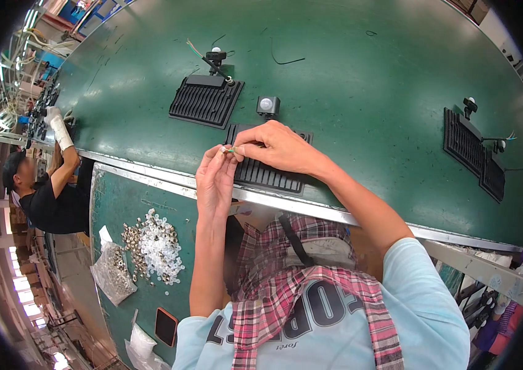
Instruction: The person attaches washers onto the wires of light fixtures, sorts washers and fasteners from plastic bags on the table, and slides the assembled light fixtures along the conveyor belt.
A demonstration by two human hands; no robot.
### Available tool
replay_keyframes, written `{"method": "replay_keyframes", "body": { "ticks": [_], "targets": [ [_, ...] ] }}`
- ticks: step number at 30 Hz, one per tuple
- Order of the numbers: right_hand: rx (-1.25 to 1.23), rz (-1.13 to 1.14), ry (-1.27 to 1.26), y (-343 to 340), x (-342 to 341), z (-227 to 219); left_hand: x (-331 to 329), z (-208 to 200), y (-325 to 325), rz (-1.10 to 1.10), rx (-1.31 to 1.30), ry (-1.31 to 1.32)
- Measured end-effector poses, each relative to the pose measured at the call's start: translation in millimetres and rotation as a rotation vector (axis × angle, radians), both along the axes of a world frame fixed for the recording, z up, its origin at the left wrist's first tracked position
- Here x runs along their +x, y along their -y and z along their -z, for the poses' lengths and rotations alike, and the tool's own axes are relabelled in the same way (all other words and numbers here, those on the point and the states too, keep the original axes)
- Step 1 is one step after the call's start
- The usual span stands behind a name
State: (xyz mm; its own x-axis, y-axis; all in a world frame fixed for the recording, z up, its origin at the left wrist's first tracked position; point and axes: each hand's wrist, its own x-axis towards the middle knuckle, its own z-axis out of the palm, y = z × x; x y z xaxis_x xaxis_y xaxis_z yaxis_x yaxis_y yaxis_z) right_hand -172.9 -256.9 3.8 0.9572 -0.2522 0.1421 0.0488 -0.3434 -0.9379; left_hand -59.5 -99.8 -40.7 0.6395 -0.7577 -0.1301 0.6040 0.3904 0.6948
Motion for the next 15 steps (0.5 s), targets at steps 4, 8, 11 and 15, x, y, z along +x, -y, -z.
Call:
{"method": "replay_keyframes", "body": {
  "ticks": [4,8,11,15],
  "targets": [
    [-0.021,0.016,-0.002,-2,0,-5,-2,-8,-3,-0.005,0.082,0.19],
    [-0.083,-0.004,-0.073,-2,0,-3,-1,-12,-6,-0.009,0.242,0.384],
    [-0.119,-0.03,-0.089,-3,0,-6,-2,-18,-8,-0.014,0.271,0.515],
    [-0.13,-0.035,-0.111,-5,-4,-12,-2,-25,-8,0.001,0.256,0.59]
  ]
}}
